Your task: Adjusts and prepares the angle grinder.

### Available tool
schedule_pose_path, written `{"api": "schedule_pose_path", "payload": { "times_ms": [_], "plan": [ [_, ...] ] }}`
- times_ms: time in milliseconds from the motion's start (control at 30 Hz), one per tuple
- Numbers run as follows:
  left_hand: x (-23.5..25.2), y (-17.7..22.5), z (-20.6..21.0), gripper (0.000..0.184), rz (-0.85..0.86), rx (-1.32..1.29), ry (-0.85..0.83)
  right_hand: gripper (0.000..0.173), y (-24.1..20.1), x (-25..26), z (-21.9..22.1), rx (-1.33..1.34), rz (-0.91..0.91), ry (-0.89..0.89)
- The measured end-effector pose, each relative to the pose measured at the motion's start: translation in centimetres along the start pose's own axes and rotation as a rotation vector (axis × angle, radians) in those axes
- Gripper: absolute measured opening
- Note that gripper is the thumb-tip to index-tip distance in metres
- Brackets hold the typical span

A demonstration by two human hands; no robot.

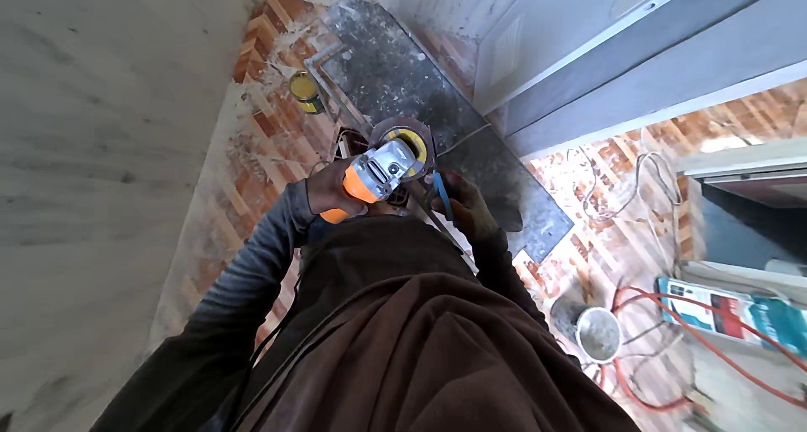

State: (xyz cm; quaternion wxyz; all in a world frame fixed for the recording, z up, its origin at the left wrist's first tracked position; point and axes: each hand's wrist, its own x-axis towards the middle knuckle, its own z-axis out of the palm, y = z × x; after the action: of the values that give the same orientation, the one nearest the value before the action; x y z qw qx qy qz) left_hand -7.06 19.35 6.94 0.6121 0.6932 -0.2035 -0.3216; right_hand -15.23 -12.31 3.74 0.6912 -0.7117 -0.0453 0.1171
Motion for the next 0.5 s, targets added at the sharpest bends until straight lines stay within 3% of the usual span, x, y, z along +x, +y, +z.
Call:
{"api": "schedule_pose_path", "payload": {
  "times_ms": [200, 500],
  "plan": [
    [0.1, 0.2, 0.1, 0.064, -0.043, -0.05, 0.007, 0.05, -0.8, 0.1, 0.3, 0.034, 0.011, 0.07],
    [0.0, -0.7, -0.2, 0.068, -0.001, -0.121, -0.039, 0.035, -1.4, -0.4, -0.2, -0.083, 0.044, 0.124]
  ]
}}
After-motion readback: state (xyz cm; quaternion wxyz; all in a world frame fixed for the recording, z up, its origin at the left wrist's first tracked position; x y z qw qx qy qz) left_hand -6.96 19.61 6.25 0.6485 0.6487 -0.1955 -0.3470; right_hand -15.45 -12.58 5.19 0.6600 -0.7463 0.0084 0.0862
